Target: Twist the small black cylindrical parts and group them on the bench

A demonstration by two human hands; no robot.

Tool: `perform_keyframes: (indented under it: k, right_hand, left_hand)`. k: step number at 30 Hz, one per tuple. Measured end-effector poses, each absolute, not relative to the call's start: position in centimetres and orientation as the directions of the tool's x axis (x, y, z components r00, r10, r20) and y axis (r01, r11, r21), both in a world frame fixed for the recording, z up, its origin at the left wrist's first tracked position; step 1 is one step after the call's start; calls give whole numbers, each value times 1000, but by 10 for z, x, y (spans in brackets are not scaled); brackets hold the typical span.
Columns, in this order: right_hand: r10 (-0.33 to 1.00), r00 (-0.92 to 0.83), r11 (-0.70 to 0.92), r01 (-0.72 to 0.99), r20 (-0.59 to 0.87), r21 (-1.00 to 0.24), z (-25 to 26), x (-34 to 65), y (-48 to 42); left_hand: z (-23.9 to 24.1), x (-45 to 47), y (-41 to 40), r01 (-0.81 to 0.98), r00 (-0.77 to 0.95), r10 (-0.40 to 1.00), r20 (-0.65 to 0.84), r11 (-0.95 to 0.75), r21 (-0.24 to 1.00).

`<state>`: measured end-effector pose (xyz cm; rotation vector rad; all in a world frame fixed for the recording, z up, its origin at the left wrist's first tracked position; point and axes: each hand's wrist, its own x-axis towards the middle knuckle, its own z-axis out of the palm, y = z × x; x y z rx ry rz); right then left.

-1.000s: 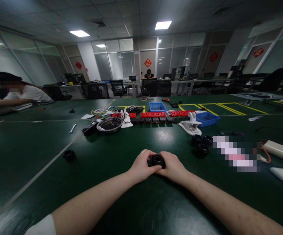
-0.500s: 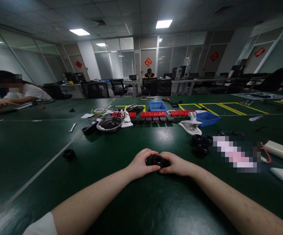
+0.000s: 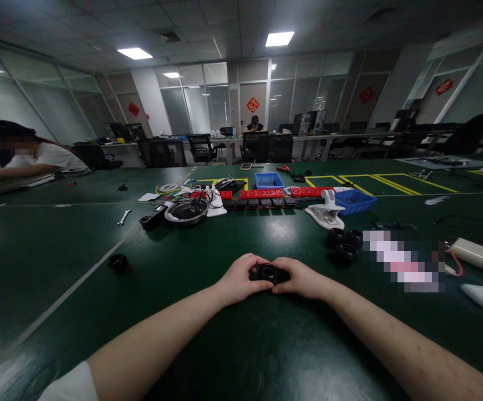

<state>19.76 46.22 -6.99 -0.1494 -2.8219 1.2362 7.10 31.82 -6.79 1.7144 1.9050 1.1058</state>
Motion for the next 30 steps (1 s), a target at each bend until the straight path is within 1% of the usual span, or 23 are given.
perform_keyframes:
  k: [2, 4, 9, 13, 18, 20, 21, 23, 26, 28, 30]
  right_hand:
    - [169, -986, 669, 119, -5, -734, -72, 197, 460]
    - [233, -972, 695, 169, -3, -699, -74, 197, 456]
    - [366, -924, 805, 257, 107, -535, -79, 195, 444]
    - [426, -889, 850, 330, 166, -411, -77, 196, 433]
    - [444, -880, 866, 374, 167, -331, -72, 196, 427]
    - [420, -890, 872, 343, 175, -349, -72, 196, 429]
    - [391, -902, 873, 303, 180, -381, -73, 196, 431]
    - [294, -939, 862, 180, 179, -474, -73, 196, 438]
    - [129, -983, 786, 20, 134, -617, -73, 196, 452]
    - [70, -993, 722, -13, 92, -692, -71, 197, 459]
    - [52, -997, 678, -8, 60, -735, -69, 197, 463]
  left_hand:
    - [-70, 71, 319, 675, -220, 947, 232, -24, 737]
    - [-71, 71, 319, 673, -239, 945, 224, -5, 740]
    - [-72, 76, 318, 649, -313, 922, 228, 33, 760]
    - [-73, 82, 318, 638, -394, 886, 244, 72, 767]
    - [-76, 85, 320, 632, -449, 863, 232, 124, 765]
    - [-77, 83, 320, 613, -449, 865, 225, 115, 782]
    - [-78, 82, 320, 604, -440, 870, 223, 103, 790]
    - [-77, 80, 320, 596, -408, 884, 227, 69, 800]
    - [-74, 77, 320, 603, -347, 909, 230, 29, 797]
    - [-72, 75, 319, 612, -302, 927, 224, 8, 790]
    - [-71, 73, 319, 622, -260, 941, 219, -10, 783]
